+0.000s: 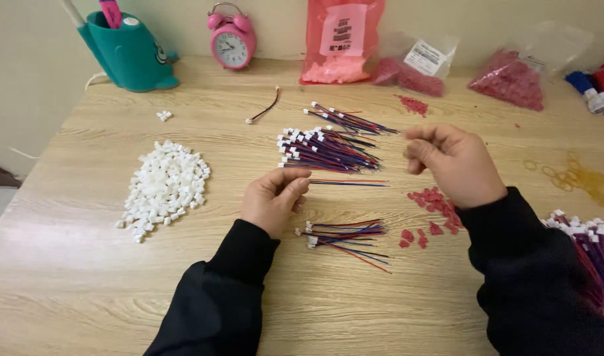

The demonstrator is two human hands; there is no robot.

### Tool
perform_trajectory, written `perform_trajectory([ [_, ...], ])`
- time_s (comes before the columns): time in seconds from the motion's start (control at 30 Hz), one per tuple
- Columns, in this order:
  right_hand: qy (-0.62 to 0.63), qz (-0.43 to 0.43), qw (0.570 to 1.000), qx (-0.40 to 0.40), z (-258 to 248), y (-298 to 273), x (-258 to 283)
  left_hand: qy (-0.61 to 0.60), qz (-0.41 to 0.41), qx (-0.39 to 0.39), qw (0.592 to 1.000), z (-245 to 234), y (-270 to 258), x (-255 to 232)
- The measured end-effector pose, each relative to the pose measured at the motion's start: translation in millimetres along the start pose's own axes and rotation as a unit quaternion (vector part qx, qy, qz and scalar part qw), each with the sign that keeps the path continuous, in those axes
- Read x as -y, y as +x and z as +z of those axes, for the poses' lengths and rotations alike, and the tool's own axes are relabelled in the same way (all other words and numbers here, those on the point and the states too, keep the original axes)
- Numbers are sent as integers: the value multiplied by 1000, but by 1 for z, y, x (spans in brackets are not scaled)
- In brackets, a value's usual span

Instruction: Assembling wire harnesses by manually attaching plastic connectors to wire bundles

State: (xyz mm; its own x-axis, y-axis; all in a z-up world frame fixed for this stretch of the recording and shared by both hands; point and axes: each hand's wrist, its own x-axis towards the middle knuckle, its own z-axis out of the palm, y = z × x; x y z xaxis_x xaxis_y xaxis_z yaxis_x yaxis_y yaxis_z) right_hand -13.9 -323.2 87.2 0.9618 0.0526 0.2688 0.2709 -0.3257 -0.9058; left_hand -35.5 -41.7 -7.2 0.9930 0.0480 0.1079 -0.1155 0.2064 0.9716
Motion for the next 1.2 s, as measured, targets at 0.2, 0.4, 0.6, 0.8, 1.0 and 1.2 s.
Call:
perform_trajectory([
  [0.2,117,-7,985,125,48,-25,21,4,-13,35,999,1,0,6],
  [0.4,63,11,990,127,73,-41,40,-36,-52,33,997,8,-9,-10],
  [0.6,85,-1,989,120,84,-45,34,-82,-62,39,994,6,-6,0],
  [0.8,-107,-159,978,86,80,-45,53,-101,-61,42,992,11,-8,3],
  [1.0,-228,-281,932,24,84,-48,49,-156,-75,53,983,17,-14,1],
  [1.2,-144,-232,960,54,91,-46,35,-217,-89,50,971,19,-18,0],
])
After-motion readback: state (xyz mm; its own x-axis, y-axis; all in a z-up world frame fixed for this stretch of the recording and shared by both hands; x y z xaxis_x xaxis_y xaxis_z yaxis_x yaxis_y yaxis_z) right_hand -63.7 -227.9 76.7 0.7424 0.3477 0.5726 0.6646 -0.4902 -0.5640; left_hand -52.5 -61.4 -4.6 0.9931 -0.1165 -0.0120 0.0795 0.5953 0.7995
